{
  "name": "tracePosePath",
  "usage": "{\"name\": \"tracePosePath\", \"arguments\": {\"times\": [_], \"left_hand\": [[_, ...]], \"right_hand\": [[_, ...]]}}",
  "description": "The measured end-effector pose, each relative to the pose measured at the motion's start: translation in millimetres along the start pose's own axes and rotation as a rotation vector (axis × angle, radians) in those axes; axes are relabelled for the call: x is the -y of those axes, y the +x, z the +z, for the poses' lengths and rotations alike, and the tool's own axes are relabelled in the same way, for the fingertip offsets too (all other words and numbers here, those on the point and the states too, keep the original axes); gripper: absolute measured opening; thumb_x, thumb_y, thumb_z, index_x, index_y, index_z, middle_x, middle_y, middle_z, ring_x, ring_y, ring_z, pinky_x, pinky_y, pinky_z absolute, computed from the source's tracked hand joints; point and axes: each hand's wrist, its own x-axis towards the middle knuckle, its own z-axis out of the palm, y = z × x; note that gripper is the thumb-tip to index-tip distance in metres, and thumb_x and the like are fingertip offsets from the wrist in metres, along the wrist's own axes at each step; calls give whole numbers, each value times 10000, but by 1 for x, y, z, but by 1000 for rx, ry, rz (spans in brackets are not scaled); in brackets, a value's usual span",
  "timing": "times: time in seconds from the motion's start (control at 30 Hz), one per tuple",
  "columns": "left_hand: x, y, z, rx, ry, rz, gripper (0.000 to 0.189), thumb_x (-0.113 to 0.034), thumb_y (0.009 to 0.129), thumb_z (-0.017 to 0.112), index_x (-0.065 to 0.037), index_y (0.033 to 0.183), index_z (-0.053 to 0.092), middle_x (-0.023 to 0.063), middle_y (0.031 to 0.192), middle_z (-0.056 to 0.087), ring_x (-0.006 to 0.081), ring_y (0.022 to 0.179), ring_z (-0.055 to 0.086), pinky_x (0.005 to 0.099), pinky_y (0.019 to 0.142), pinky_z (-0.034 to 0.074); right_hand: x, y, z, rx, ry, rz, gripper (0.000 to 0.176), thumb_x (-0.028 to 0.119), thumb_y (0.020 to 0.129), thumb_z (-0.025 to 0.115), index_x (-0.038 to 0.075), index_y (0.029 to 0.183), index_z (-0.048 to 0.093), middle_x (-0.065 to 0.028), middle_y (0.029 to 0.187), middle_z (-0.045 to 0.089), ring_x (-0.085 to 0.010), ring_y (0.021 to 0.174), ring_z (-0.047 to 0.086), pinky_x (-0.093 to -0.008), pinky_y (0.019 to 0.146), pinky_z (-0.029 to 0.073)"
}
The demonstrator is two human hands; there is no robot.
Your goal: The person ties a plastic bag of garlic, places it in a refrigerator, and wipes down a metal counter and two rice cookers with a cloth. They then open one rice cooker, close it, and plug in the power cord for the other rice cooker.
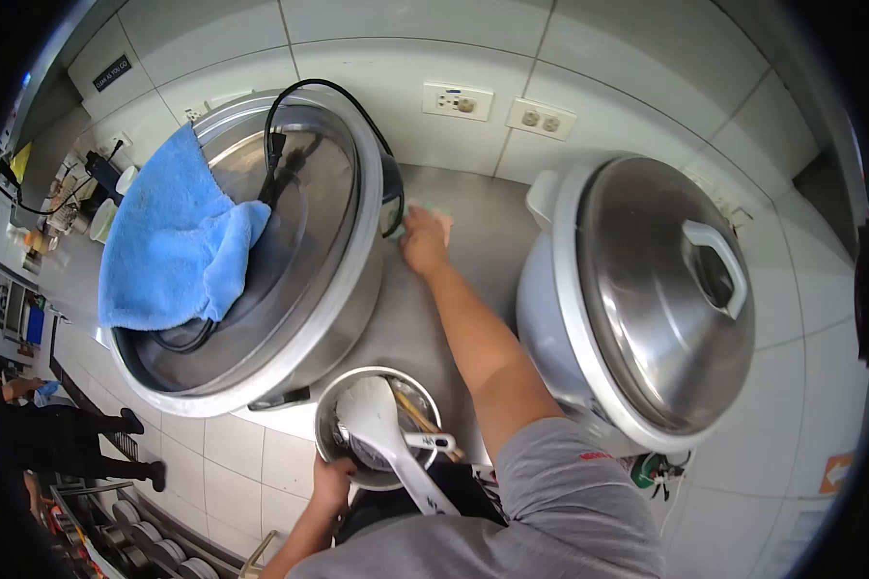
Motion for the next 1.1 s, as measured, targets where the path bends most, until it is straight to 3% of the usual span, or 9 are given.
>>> {"name": "tracePosePath", "arguments": {"times": [0.23, 0.43, 0.5, 0.57, 0.63, 0.73, 0.87, 0.93, 1.1], "left_hand": [[-1, 25, -6, 195, 9, 34, 480, 42, 594, 507, 25, 1073, 530, 85, 827, 573, 207, 670, 556, 291, 580, 468], [-31, 40, 19, 413, 162, -66, 703, 41, 649, 487, 3, 1341, 369, 164, 1038, 588, 289, 841, 634, 377, 658, 559], [-64, 21, 32, 362, 441, 211, 710, -65, 743, 587, -10, 1398, 318, 255, 1121, 591, 356, 908, 655, 418, 791, 546], [-80, 19, 15, 138, 1311, 989, 686, -219, 813, 650, -22, 1402, 357, 320, 1203, 555, 395, 995, 641, 441, 895, 498], [-163, -54, 58, 352, 1247, 814, 612, -300, 852, 646, -16, 1356, 445, 325, 1244, 526, 389, 1118, 585, 430, 939, 467], [-231, -97, 161, 569, 791, 940, 497, -285, 927, 550, -1, 1328, 475, 253, 1271, 548, 354, 1194, 540, 381, 989, 417], [-272, 59, 325, 363, 723, 1294, 428, -296, 982, 443, -4, 1289, 502, 206, 1305, 527, 355, 1229, 479, 379, 1034, 358], [-276, 98, 376, 573, 580, 726, 379, -280, 986, 455, -20, 1252, 532, 167, 1228, 588, 284, 1128, 554, 357, 960, 419], [-245, 103, 381, 601, 413, 687, 274, -240, 985, 479, -75, 1183, 575, 93, 1004, 655, 154, 860, 610, 290, 722, 485]], "right_hand": [[52, -232, -215, 168, 133, 136, 437, 68, 690, 604, 98, 1126, 611, -182, 1301, 483, -363, 1242, 423, -527, 1065, 269], [-28, -437, -379, 141, -392, 534, 443, 0, 705, 575, 35, 1146, 586, -219, 1244, 511, -386, 1106, 516, -484, 964, 394], [-106, -470, -412, -326, -72, 1112, 371, -4, 787, 540, 28, 1155, 570, -184, 1127, 582, -341, 965, 600, -431, 846, 480], [-140, -434, -460, -854, 515, 1307, 305, 41, 874, 515, 36, 1176, 553, -132, 1063, 612, -275, 902, 633, -358, 777, 522], [-147, -381, -494, -936, 769, 1114, 308, 91, 921, 489, 50, 1225, 502, -97, 1089, 605, -221, 961, 618, -326, 832, 513], [-142, -326, -492, -1008, 1111, 876, 378, 167, 944, 502, 66, 1297, 407, -103, 1126, 580, -225, 994, 601, -339, 881, 504], [-108, -282, -476, -1225, 1095, 855, 448, 234, 970, 482, 116, 1362, 298, -111, 1244, 516, -245, 1088, 563, -373, 943, 479], [-102, -279, -479, -1202, 1059, 921, 449, 261, 981, 468, 151, 1375, 282, -103, 1288, 485, -250, 1147, 527, -379, 981, 457], [-140, -310, -455, -1179, 1095, 827, 421, 284, 998, 416, 145, 1375, 290, -94, 1316, 454, -245, 1161, 515, -375, 978, 459]]}}
